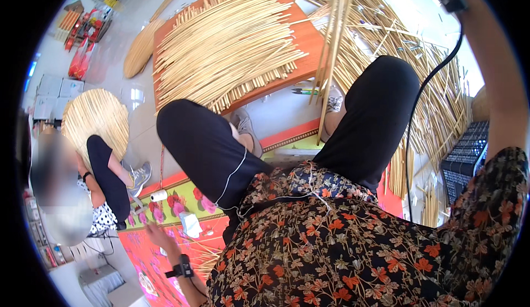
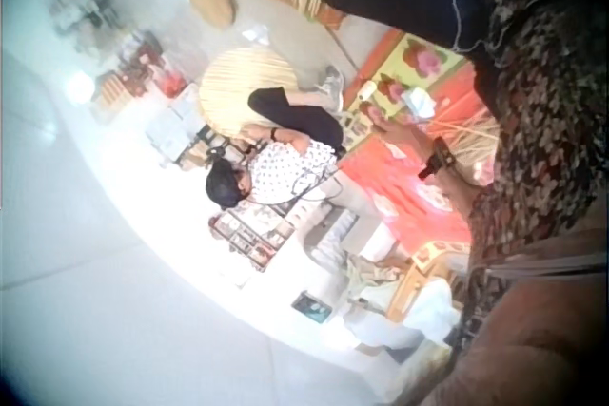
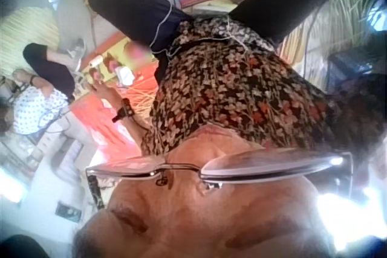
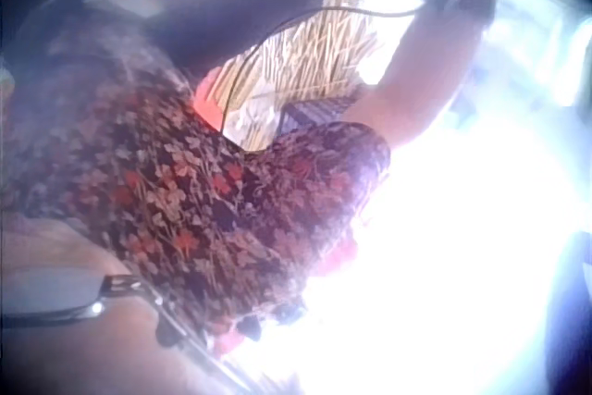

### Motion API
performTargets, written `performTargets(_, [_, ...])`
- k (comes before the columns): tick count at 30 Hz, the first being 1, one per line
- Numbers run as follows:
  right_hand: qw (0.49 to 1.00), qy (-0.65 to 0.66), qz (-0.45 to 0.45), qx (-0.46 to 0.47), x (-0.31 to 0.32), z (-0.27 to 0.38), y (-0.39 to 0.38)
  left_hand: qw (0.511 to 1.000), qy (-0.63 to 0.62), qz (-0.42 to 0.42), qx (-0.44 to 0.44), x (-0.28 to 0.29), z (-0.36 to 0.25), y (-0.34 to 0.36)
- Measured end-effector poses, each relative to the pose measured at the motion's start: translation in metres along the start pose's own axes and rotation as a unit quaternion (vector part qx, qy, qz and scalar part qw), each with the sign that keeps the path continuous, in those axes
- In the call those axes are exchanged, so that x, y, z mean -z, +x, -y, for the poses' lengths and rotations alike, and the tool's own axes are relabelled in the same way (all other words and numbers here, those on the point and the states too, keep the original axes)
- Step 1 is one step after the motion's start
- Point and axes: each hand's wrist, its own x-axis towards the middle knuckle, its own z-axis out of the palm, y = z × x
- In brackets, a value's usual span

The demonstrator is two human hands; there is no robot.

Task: The person sits on the floor and repeatedly picks up bundles of bamboo sticks, aligns them, and places them on a flat board. The person occasionally adjusts the sticks on the board and picks up more sticks from the floor.

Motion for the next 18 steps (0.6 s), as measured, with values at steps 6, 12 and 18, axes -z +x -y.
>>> performTargets(6, [0.995, -0.095, 0.024, 0.032, -0.105, -0.054, -0.135, 0.862, -0.157, 0.397, -0.272, -0.189, -0.28, -0.049])
performTargets(12, [0.974, -0.181, 0.079, 0.112, -0.135, -0.101, -0.2, 0.705, -0.085, 0.602, -0.365, -0.367, -0.328, -0.162])
performTargets(18, [0.986, -0.046, 0.157, -0.027, -0.131, -0.161, -0.228, 0.671, -0.134, 0.688, -0.24, -0.43, -0.295, -0.197])
